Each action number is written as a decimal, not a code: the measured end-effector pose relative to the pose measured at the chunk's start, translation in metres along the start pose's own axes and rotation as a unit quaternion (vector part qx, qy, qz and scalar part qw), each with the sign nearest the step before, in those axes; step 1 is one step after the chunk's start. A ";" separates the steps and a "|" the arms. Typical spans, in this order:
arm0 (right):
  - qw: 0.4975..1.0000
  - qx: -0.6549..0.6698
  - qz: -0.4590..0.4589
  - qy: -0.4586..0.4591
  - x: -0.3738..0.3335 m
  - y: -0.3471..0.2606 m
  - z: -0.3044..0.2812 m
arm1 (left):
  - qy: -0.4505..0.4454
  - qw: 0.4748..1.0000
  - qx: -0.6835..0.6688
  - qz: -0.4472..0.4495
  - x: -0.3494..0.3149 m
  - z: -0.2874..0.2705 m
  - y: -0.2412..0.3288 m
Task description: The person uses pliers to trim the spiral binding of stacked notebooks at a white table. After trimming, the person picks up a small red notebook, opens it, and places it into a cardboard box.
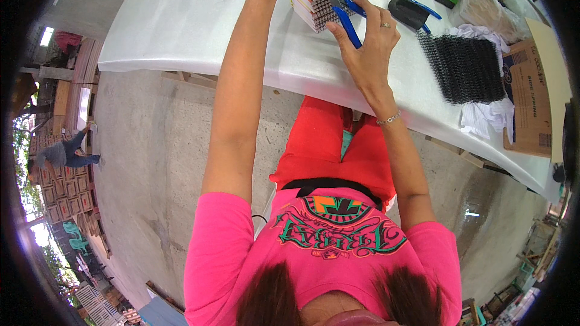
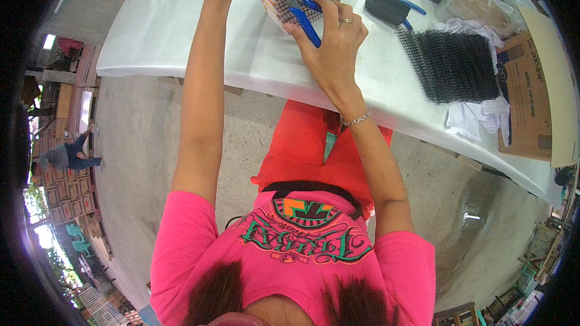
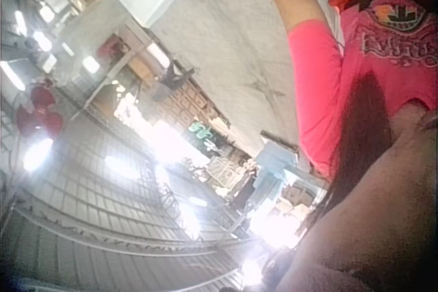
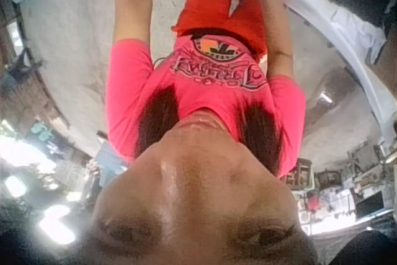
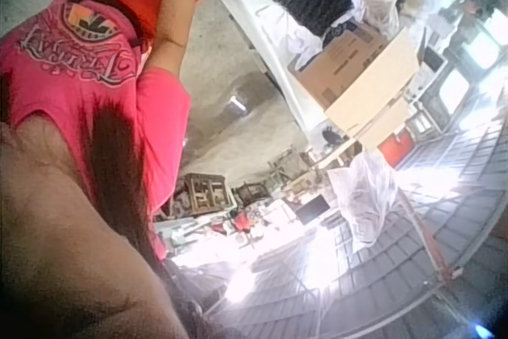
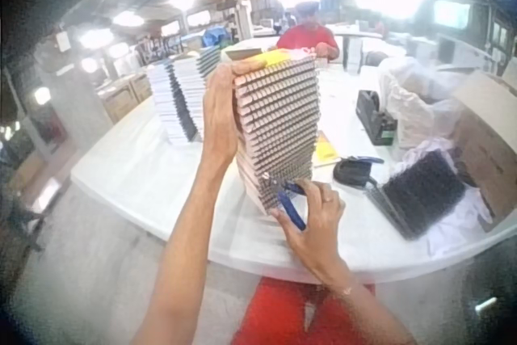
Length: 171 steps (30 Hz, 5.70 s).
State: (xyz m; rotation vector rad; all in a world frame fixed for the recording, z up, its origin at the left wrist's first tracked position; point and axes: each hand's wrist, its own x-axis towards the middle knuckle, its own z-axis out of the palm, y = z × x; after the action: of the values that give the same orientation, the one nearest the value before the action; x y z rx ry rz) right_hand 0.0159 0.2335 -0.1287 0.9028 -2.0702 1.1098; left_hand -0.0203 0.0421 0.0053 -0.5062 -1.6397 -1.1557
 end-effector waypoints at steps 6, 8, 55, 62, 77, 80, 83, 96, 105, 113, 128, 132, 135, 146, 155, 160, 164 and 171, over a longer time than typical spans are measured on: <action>1.000 -0.001 -0.013 0.002 0.000 0.004 0.006 | 0.008 0.998 0.047 0.035 0.003 -0.001 -0.002; 1.000 -0.008 -0.022 0.016 0.001 0.004 0.009 | 0.013 1.000 0.024 0.007 0.001 0.002 0.001; 0.999 0.009 0.035 -0.026 -0.010 0.006 0.006 | -0.007 1.000 -0.006 -0.015 0.001 0.002 0.003; 0.999 -0.014 0.020 -0.027 -0.008 0.003 0.015 | -0.002 0.999 0.033 -0.011 0.002 0.001 0.005; 0.995 -0.011 0.076 -0.062 -0.020 -0.004 0.012 | 0.005 0.999 0.009 -0.043 0.001 -0.001 0.000; 0.995 0.014 0.085 -0.056 -0.022 -0.003 0.017 | 0.004 1.000 0.023 -0.018 0.002 -0.003 -0.007; 0.997 0.000 0.073 -0.041 -0.022 -0.003 0.022 | 0.005 0.998 0.048 -0.034 0.001 -0.004 -0.004; 0.848 0.349 0.288 -0.278 -0.002 0.001 -0.003 | 0.007 0.996 -0.012 -0.088 0.001 0.000 0.002; 0.996 -0.025 0.068 -0.049 -0.034 -0.002 0.027 | 0.005 0.998 -0.012 -0.058 0.002 -0.001 -0.003; 0.990 0.025 0.098 -0.094 -0.024 -0.005 0.021 | 0.008 0.998 -0.017 -0.058 0.003 -0.001 -0.004; 0.990 -0.024 0.093 -0.105 -0.036 -0.003 0.017 | 0.015 0.999 0.037 -0.022 0.004 -0.001 -0.006; 0.992 -0.046 0.068 -0.092 -0.035 -0.002 0.022 | 0.014 0.999 0.006 -0.052 0.004 -0.003 -0.003; 0.992 -0.038 0.068 -0.103 -0.031 0.002 0.023 | 0.013 0.999 0.030 -0.038 0.002 0.000 -0.003; 0.919 0.121 0.225 -0.302 0.002 0.003 -0.009 | 0.020 0.998 0.002 -0.054 0.001 0.001 0.000; 0.992 -0.037 0.068 -0.098 -0.036 0.003 0.013 | 0.023 0.999 -0.016 -0.047 0.003 0.001 -0.005; 0.995 -0.066 0.026 -0.063 -0.034 0.009 0.021 | 0.023 0.996 -0.032 -0.081 0.001 0.004 0.000; 0.967 -0.003 0.128 -0.218 -0.018 0.005 0.011 | 0.017 0.998 0.015 -0.053 0.000 0.002 0.000; 0.904 0.110 0.177 -0.374 0.022 0.024 -0.016 | 0.029 0.998 0.006 -0.058 0.003 0.002 0.000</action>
State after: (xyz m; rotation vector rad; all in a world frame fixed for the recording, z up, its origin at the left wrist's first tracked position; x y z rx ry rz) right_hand -0.0122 0.2513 -0.1153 1.2368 -2.8644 1.3424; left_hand -0.0219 0.0434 0.0078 -0.3695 -1.6431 -1.2335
